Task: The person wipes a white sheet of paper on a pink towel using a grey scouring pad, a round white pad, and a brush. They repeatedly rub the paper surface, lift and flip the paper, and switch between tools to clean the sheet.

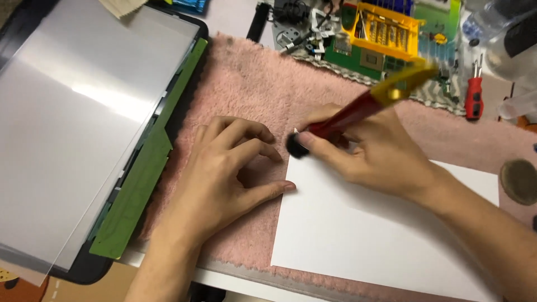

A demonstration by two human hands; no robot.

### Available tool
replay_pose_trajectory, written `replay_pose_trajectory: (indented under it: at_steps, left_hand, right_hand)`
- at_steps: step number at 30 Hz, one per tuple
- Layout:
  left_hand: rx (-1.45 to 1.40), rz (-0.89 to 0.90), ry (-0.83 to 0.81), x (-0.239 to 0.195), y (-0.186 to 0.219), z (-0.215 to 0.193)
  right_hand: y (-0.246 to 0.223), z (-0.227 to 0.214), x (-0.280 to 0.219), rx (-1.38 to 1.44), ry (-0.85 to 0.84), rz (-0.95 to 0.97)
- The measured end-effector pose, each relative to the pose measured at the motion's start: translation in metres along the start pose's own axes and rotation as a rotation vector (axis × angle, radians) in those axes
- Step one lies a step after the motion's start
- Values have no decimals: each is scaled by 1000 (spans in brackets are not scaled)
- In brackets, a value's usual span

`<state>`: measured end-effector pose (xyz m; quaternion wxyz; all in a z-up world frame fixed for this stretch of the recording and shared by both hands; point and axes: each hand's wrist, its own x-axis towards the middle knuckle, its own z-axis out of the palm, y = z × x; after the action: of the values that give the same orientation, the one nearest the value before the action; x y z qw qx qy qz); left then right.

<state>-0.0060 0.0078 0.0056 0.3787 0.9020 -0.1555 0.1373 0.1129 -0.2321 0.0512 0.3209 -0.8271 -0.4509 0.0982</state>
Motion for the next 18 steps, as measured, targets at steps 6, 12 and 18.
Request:
replay_pose_trajectory:
  at_steps: [6, 12, 18]
  left_hand:
    - [56, -90, -80, 1, 2, 3]
    - [56, -87, -70, 7, 14, 0]
    - [139, -81, -70, 10, 19, 2]
  right_hand:
    - [6, -3, -4, 53, 15, -59]
    - [18, -15, -17, -45, 60, -193]
    - [29, -23, -25, -13, 68, -175]
